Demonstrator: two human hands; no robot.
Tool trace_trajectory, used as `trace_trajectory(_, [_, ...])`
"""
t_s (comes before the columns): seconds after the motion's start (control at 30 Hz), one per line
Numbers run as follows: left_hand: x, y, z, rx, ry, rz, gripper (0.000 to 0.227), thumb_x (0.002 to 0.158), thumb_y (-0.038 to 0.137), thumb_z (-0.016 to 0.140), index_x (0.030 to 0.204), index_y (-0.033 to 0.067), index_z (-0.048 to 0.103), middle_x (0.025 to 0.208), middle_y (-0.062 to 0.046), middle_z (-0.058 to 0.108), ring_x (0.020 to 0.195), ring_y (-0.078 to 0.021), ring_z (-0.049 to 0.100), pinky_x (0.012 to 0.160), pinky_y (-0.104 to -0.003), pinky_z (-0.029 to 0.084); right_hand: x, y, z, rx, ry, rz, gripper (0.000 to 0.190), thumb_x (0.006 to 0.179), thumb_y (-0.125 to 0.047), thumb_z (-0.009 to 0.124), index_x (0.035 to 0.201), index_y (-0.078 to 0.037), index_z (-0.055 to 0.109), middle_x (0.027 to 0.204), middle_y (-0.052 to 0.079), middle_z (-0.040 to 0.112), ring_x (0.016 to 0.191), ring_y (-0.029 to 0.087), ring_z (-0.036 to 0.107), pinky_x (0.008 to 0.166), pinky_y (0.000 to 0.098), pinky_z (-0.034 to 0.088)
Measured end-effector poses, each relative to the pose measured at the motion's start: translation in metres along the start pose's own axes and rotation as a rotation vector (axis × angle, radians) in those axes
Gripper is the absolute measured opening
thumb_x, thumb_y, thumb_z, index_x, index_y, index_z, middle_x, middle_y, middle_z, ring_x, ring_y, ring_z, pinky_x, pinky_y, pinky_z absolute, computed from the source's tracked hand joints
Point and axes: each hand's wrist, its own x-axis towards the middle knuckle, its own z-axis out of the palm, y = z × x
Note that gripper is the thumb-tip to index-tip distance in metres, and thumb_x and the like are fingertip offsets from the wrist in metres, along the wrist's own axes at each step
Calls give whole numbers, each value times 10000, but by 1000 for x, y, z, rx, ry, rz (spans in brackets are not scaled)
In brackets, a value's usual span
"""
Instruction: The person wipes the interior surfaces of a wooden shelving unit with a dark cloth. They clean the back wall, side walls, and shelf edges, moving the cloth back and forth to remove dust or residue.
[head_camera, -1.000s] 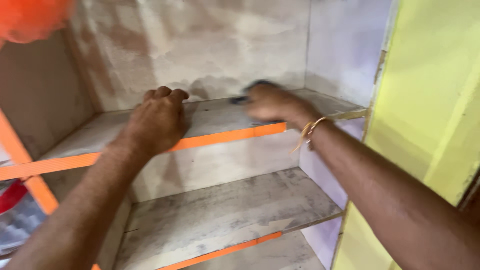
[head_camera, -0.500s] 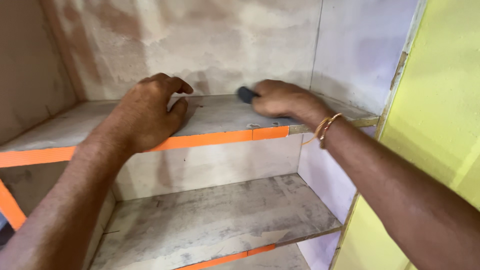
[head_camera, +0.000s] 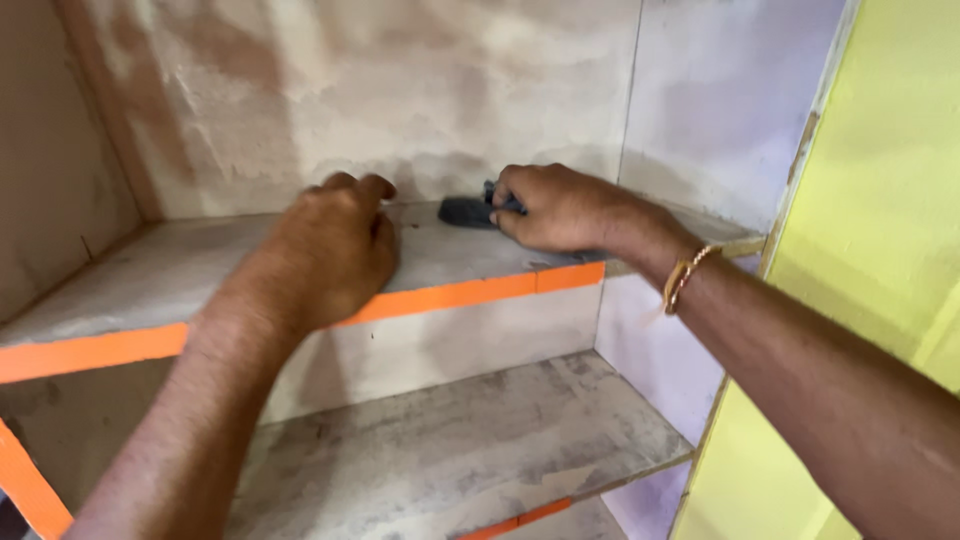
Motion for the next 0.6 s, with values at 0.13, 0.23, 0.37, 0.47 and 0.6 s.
trace_trajectory(0.13, [-7,-7,2,-6,34,22,271,999,162,497,1106,-2,683,1093,-271,685,1060,-426,667,966,-510,533,9,-10,5,-27,213,-274,187,859,-164,641,998,-71,726,980,131,744,977,301,707,880,439,564])
trace_trajectory(0.23, [-12,-8,0,-49,145,105,283,960,125,512,1151,-23,660,1049,-283,688,1016,-443,670,908,-526,541,8,-16,-5,-75,410,-515,93,795,-134,706,820,-65,763,928,130,764,1011,320,692,901,451,543])
trace_trajectory(0.37, [-13,-4,-8,-99,78,63,296,969,176,532,1172,-7,646,1066,-258,689,1031,-419,670,908,-528,538,-10,-45,-19,-158,232,-154,251,823,-309,782,917,-78,752,996,140,751,1035,327,687,922,451,544])
trace_trajectory(0.47, [-14,-2,-9,-88,42,31,305,984,190,531,1209,14,638,1114,-226,687,1097,-395,657,948,-517,531,-25,-49,-24,-227,102,94,295,847,-316,789,1021,-89,720,1067,152,724,1042,338,688,906,459,554])
trace_trajectory(0.6, [-10,-4,-9,-100,52,35,485,974,229,570,1408,20,509,1237,-232,637,1140,-393,645,957,-515,528,-24,-33,-27,91,352,-103,347,852,-304,764,1103,-72,705,1085,148,732,1028,319,703,893,419,562])
